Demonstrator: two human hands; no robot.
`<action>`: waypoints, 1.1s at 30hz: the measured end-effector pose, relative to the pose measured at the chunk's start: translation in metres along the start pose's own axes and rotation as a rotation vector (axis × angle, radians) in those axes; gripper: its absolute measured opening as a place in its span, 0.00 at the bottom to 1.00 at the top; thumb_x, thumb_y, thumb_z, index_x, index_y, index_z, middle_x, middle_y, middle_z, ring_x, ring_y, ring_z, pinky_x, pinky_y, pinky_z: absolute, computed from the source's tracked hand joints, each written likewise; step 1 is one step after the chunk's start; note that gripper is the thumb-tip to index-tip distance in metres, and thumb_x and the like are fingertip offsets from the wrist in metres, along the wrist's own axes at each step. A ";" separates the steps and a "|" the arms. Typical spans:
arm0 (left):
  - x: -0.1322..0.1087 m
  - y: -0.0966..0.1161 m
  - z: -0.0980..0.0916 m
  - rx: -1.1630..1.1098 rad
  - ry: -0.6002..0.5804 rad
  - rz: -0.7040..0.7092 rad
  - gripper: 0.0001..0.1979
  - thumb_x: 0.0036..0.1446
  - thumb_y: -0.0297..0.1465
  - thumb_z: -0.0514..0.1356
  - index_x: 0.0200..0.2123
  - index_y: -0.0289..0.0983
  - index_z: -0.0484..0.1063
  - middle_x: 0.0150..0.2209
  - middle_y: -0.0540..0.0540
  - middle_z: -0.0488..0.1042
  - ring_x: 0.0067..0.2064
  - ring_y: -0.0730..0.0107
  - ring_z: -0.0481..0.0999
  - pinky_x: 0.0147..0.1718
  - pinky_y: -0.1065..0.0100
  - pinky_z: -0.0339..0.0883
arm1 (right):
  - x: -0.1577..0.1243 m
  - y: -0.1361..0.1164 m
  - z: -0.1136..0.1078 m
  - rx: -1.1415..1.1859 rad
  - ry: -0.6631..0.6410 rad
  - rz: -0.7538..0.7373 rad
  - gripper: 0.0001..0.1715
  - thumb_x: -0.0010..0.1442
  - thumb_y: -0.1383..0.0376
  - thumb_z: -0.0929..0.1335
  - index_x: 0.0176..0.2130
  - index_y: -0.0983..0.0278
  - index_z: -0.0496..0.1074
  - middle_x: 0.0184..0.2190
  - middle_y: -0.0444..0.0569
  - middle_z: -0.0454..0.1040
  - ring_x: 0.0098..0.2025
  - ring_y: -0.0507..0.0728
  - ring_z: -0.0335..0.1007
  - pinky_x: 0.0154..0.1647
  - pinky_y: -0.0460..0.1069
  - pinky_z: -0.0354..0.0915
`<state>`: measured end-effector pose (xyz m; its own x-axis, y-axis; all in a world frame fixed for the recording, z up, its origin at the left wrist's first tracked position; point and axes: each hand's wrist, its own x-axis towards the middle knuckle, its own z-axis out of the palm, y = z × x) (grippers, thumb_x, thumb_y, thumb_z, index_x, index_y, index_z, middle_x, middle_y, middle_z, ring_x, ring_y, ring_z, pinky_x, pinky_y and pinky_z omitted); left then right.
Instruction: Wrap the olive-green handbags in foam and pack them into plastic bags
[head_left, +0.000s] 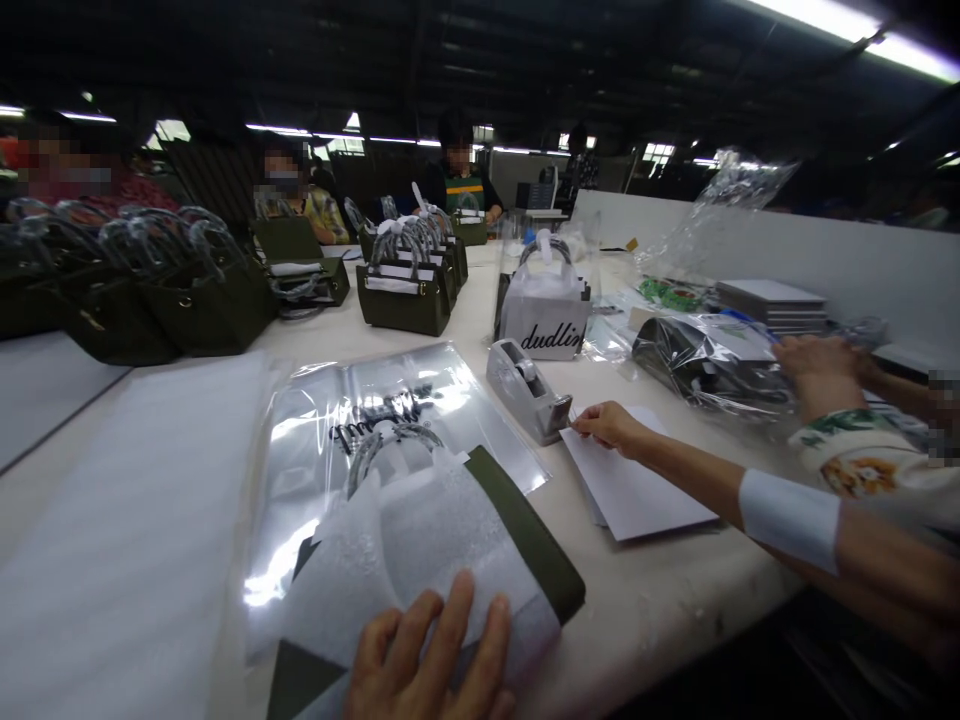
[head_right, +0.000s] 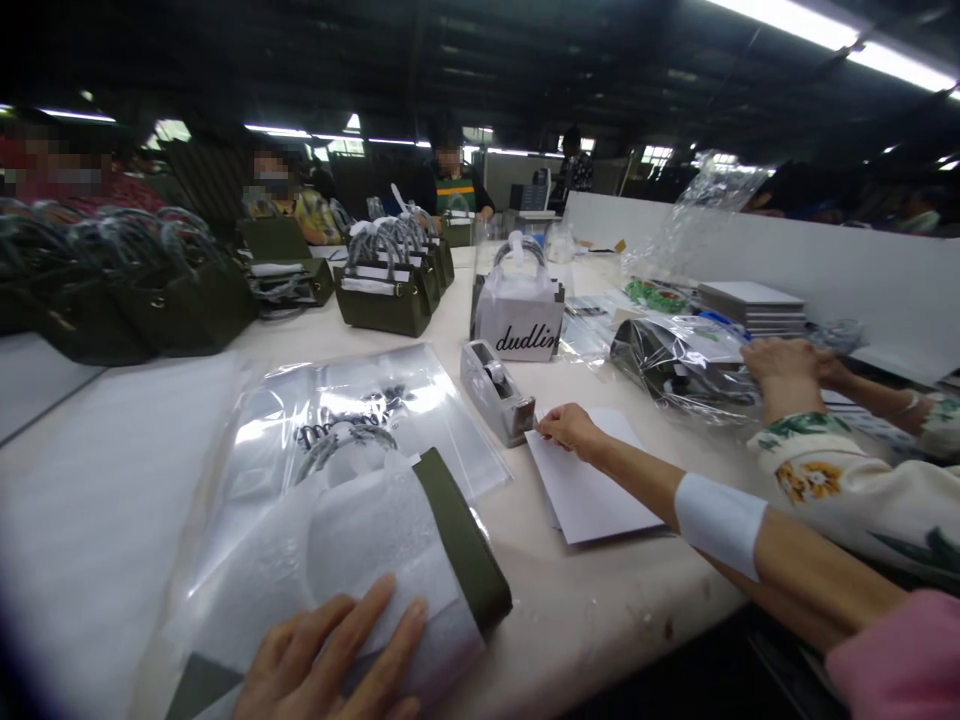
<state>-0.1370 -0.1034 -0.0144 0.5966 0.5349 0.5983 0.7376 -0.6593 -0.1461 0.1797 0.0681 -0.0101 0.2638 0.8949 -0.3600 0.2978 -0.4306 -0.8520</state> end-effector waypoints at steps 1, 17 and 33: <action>0.000 0.002 0.001 -0.025 0.018 -0.022 0.14 0.57 0.39 0.53 0.46 0.48 0.69 0.44 0.50 0.73 0.40 0.66 0.69 0.38 0.64 0.55 | -0.014 -0.007 0.000 0.012 -0.002 -0.034 0.11 0.45 0.67 0.71 0.21 0.69 0.63 0.16 0.41 0.63 0.13 0.41 0.46 0.12 0.42 0.38; 0.004 0.013 -0.006 -0.096 0.000 -0.098 0.13 0.55 0.34 0.54 0.44 0.42 0.69 0.60 0.49 0.56 0.42 0.62 0.65 0.34 0.59 0.54 | -0.185 -0.032 0.074 0.149 -0.579 0.323 0.12 0.48 0.62 0.69 0.25 0.69 0.66 0.15 0.39 0.66 0.09 0.40 0.43 0.10 0.38 0.36; 0.021 0.001 -0.015 -0.250 -0.255 -0.021 0.15 0.46 0.34 0.59 0.40 0.43 0.67 0.54 0.55 0.65 0.39 0.64 0.65 0.34 0.61 0.56 | -0.199 -0.036 0.072 -0.038 -0.422 0.245 0.23 0.45 0.66 0.68 0.39 0.62 0.55 0.20 0.37 0.66 0.12 0.43 0.49 0.10 0.38 0.42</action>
<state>-0.1280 -0.1009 0.0098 0.6648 0.6437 0.3790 0.6693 -0.7386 0.0805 0.0503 -0.0862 0.0648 -0.0626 0.7327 -0.6776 0.3088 -0.6314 -0.7113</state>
